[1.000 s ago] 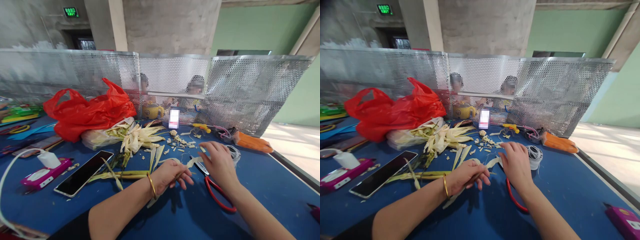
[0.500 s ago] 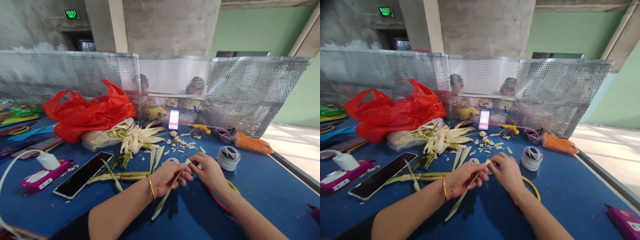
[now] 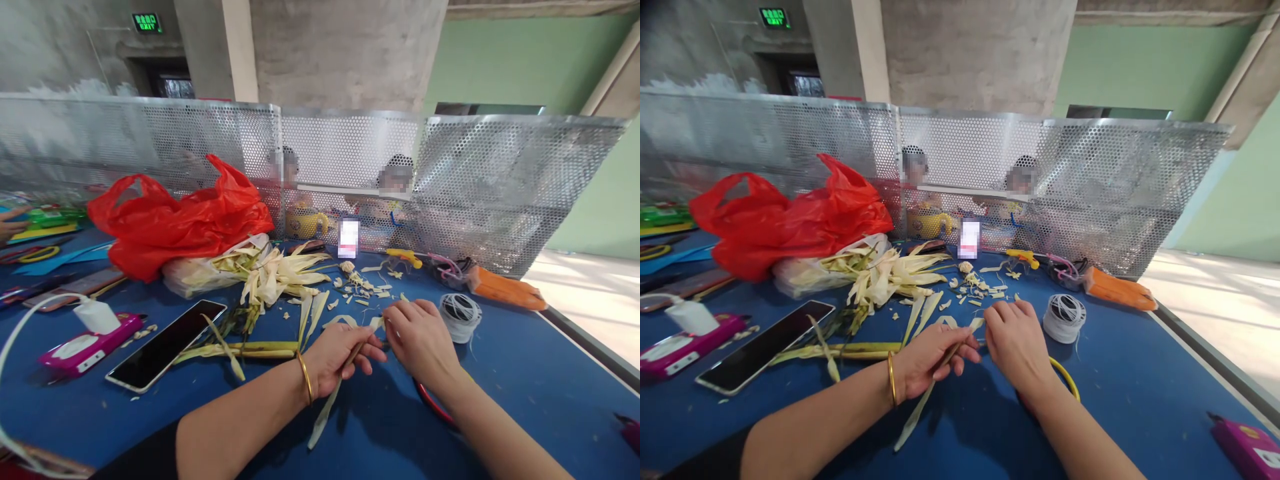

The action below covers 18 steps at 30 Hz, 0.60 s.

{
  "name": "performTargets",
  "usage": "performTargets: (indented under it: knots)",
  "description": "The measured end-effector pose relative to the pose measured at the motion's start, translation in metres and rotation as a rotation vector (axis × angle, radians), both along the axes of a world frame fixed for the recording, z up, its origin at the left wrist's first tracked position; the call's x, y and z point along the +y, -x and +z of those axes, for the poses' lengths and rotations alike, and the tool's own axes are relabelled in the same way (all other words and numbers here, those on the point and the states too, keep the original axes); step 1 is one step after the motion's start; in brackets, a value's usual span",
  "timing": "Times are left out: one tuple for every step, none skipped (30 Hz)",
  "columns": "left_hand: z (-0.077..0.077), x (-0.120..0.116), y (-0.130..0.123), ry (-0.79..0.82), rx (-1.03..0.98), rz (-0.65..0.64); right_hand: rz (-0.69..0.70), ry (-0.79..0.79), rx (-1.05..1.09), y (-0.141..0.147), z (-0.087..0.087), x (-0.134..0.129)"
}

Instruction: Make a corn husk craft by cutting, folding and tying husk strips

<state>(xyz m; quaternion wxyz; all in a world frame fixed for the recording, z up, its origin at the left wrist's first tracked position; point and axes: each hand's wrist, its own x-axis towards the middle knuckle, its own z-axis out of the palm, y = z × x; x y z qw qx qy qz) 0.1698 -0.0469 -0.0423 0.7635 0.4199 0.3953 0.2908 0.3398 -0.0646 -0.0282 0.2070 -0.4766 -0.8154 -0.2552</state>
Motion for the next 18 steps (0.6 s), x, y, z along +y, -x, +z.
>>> performTargets:
  knots:
    - [0.0001, 0.0005, 0.0001, 0.016, 0.011, 0.025, 0.005, -0.017, -0.040, 0.0004, 0.0015, -0.0019]
    - [0.0000, 0.0013, 0.0004, 0.040, 0.019, 0.046, 0.014, -0.033, -0.085, 0.0010, 0.0028, -0.0036]
    - [-0.0002, 0.0024, 0.0008, 0.065, 0.024, 0.059, 0.027, -0.042, -0.125, 0.0016, 0.0039, -0.0050]
    - [-0.0006, 0.0035, 0.0014, 0.086, 0.027, 0.066, 0.040, -0.044, -0.150, 0.0022, 0.0047, -0.0058]
    - [-0.0010, 0.0044, 0.0020, 0.101, 0.026, 0.069, 0.046, -0.042, -0.155, 0.0027, 0.0052, -0.0061]
    - [-0.0013, 0.0052, 0.0025, 0.111, 0.024, 0.067, 0.044, -0.036, -0.142, 0.0030, 0.0055, -0.0058]
    - [-0.0016, 0.0057, 0.0030, 0.117, 0.018, 0.065, 0.035, -0.025, -0.118, 0.0031, 0.0056, -0.0051]
    - [-0.0016, 0.0060, 0.0035, 0.123, 0.010, 0.063, 0.027, -0.010, -0.091, 0.0029, 0.0055, -0.0041]
    - [-0.0015, 0.0060, 0.0038, 0.129, -0.001, 0.062, 0.024, 0.008, -0.069, 0.0026, 0.0053, -0.0029]
    - [-0.0013, 0.0058, 0.0041, 0.136, -0.011, 0.064, 0.028, 0.027, -0.054, 0.0021, 0.0049, -0.0019]
    - [-0.0010, 0.0056, 0.0043, 0.146, -0.021, 0.067, 0.040, 0.049, -0.043, 0.0017, 0.0043, -0.0010]
    - [-0.0007, 0.0054, 0.0044, 0.156, -0.034, 0.072, 0.060, 0.071, -0.029, 0.0013, 0.0035, -0.0004]
    - [-0.0005, 0.0053, 0.0044, 0.167, -0.052, 0.078, 0.080, 0.094, -0.007, 0.0011, 0.0025, 0.0000]
    - [-0.0003, 0.0053, 0.0044, 0.179, -0.071, 0.081, 0.101, 0.116, 0.023, 0.0011, 0.0013, 0.0000]
    - [-0.0002, 0.0054, 0.0043, 0.191, -0.093, 0.083, 0.120, 0.136, 0.054, 0.0013, 0.0000, -0.0001]
    - [-0.0001, 0.0055, 0.0041, 0.202, -0.112, 0.087, 0.132, 0.145, 0.085, 0.0017, -0.0013, -0.0003]
    - [0.0000, 0.0057, 0.0040, 0.211, -0.129, 0.092, 0.133, 0.145, 0.110, 0.0022, -0.0026, -0.0007]
    - [0.0001, 0.0058, 0.0039, 0.221, -0.140, 0.099, 0.123, 0.137, 0.126, 0.0029, -0.0038, -0.0010]
